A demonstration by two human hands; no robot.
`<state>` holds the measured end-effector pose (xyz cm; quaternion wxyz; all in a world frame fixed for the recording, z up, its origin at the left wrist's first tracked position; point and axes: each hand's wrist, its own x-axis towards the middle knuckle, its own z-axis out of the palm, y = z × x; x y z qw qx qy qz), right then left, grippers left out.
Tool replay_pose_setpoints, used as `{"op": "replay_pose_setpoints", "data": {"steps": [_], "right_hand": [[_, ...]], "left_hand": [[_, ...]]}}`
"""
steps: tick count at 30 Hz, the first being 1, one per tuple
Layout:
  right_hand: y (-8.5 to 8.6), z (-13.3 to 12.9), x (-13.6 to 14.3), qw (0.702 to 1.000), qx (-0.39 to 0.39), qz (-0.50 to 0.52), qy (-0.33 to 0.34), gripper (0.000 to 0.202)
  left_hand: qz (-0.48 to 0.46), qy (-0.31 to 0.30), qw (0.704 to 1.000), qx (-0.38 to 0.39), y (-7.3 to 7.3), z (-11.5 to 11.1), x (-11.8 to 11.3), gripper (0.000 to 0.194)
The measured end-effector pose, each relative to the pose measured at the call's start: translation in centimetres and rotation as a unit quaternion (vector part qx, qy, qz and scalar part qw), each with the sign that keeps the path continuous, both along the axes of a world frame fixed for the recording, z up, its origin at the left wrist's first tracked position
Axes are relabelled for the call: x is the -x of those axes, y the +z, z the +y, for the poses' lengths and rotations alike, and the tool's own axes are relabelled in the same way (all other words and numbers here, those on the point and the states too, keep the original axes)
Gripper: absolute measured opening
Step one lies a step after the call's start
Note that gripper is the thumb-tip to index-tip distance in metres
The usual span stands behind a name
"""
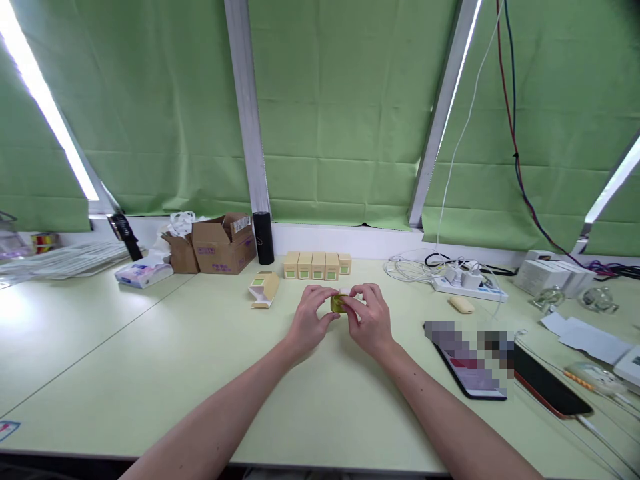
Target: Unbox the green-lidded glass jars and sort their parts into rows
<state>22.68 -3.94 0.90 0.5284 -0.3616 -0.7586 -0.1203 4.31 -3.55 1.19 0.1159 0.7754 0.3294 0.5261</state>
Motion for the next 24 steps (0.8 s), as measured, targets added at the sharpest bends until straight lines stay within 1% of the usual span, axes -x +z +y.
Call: {"op": "replay_pose_setpoints", "data": {"steps": [4, 8, 16, 24], "right_hand": [[-0.04, -0.03, 0.03, 0.999, -0.02, -0.023, -0.022, 0.024], [0.03, -0.2, 0.16, 0.998, -0.047, -0.025, -0.031, 0.022], [0.07, -0.15, 0.28, 0.998, -0.058, -0.018, -0.036, 0.018], [0.1, -0.19, 0.37, 0.998, -0.038, -0.023, -0.036, 0.017]], "left_hand": [[0.028, -0.004, 0.998, -0.048, 0.1, -0.31, -0.2, 0.045], [0.038, -0.003, 0.996, -0.076, 0.11, -0.41, -0.33, 0.046], [0.047, 0.004, 0.994, -0.094, -0.18, -0.28, -0.34, 0.044], [0.053, 0.007, 0.994, -0.097, -0.16, -0.34, -0.4, 0.044]]}}
